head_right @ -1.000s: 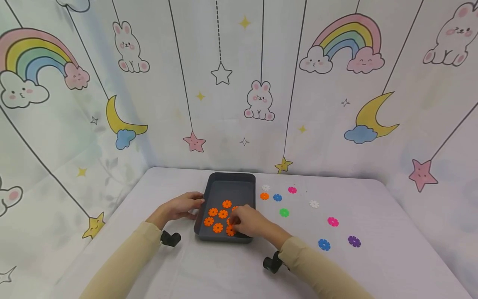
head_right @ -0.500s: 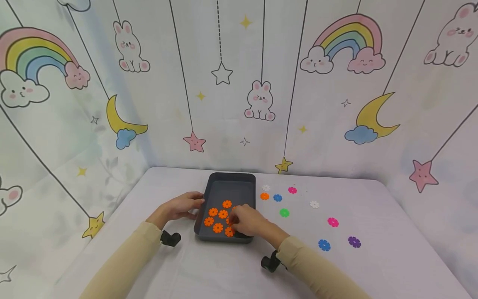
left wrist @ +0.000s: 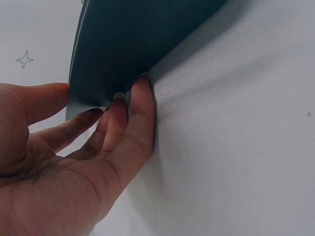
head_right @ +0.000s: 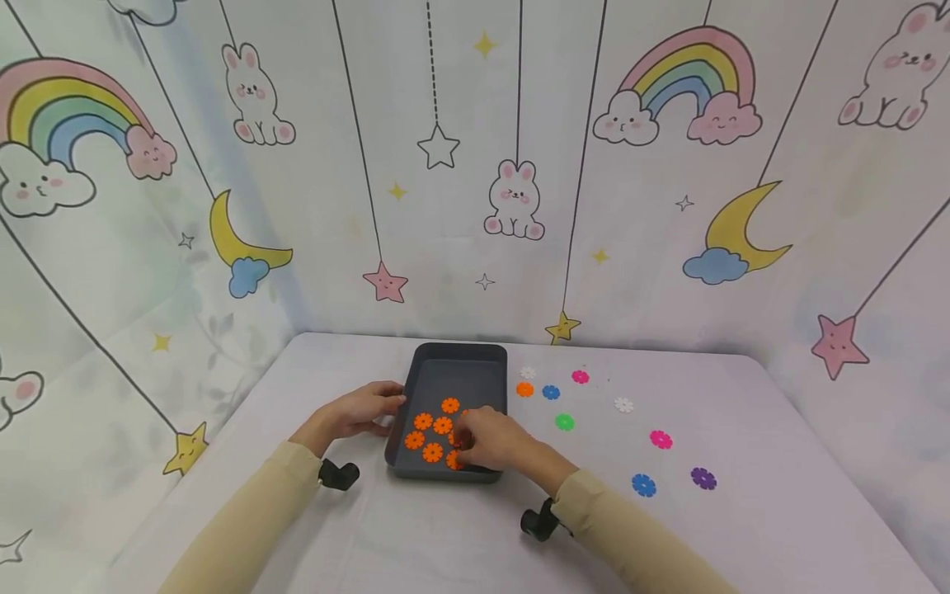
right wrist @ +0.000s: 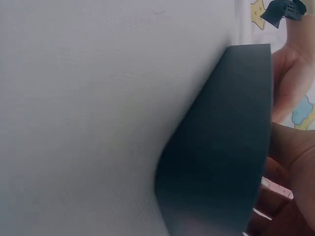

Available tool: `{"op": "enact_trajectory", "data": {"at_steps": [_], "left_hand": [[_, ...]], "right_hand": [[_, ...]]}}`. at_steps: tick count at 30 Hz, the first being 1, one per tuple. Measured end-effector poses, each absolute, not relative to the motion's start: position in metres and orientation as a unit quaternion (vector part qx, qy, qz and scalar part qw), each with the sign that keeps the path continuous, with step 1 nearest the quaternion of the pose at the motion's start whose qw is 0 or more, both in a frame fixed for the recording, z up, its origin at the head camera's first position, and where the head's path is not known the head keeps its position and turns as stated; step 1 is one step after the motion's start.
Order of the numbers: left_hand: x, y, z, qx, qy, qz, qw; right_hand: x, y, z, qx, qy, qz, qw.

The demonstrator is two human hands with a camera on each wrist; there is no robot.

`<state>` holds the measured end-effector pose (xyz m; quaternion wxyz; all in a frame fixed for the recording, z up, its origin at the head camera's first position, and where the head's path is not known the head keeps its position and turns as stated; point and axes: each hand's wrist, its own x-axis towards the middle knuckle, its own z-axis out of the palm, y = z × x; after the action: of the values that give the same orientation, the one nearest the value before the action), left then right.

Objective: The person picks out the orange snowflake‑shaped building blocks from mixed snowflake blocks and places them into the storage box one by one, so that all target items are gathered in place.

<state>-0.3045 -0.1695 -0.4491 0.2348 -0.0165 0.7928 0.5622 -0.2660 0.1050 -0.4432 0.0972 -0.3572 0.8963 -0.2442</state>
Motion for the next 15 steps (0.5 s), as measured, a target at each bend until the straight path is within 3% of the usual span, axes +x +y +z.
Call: {"op": "enact_trajectory", "data": {"at_steps": [8, 15], "left_hand": [[-0.304, -0.170, -0.452, -0.011, 0.781, 0.576, 0.242], [-0.306, -0.171, -0.451, -0.010, 0.783, 0.574, 0.239]], "right_hand": [[-0.262, 0.135, -0.420, -0.348, 0.893, -0.275, 0.075], [-0.279, 0.175, -0.403, -0.318, 0.902, -0.290, 0.041]]}}
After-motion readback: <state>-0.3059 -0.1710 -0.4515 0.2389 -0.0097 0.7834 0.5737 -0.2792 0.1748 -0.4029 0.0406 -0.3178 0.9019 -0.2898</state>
